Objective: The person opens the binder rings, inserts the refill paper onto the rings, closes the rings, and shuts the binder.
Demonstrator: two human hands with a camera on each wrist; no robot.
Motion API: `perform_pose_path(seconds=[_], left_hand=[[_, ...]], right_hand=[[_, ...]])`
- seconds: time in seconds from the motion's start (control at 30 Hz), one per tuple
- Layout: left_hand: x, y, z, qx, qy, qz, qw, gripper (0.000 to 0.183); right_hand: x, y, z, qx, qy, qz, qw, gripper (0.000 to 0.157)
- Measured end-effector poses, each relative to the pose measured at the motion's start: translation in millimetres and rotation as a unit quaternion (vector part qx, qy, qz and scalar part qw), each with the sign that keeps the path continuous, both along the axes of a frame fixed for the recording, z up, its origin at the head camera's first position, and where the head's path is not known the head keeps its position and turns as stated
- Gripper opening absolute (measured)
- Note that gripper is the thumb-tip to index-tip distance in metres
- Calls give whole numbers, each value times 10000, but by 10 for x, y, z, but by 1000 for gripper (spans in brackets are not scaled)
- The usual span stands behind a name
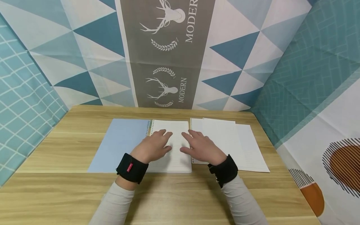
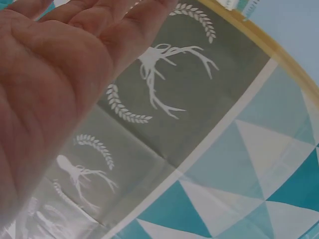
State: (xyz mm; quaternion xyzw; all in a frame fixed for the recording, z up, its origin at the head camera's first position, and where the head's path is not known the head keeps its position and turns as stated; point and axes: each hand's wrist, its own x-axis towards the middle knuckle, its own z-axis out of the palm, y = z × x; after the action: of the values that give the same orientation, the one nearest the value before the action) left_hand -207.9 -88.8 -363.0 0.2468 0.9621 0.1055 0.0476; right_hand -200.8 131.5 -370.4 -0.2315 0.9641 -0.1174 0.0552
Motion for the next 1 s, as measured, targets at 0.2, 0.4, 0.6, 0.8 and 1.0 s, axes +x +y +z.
perform_pose_path(seconds=[0.2, 0.4, 0.6, 0.8, 1.0], left_hand=[[80, 67, 54, 0, 194, -117, 9997, 54], [144, 130, 91, 91, 528, -343, 9980, 55], [166, 200, 103, 182, 696, -462, 9963, 57], [193, 268, 121, 70, 720, -521, 9960, 59], [238, 331, 128, 21, 783, -676, 9946, 60]], right_hand=[[-42, 181, 86, -319, -51, -244, 9992, 67], [-79, 336, 148, -479, -125, -569, 9972, 69], [-88, 448, 189, -686, -125, -787, 9945, 70], [-75, 528, 238, -790, -169, -982, 9919, 72], [-83, 635, 279, -965, -266, -1213, 9876, 73]])
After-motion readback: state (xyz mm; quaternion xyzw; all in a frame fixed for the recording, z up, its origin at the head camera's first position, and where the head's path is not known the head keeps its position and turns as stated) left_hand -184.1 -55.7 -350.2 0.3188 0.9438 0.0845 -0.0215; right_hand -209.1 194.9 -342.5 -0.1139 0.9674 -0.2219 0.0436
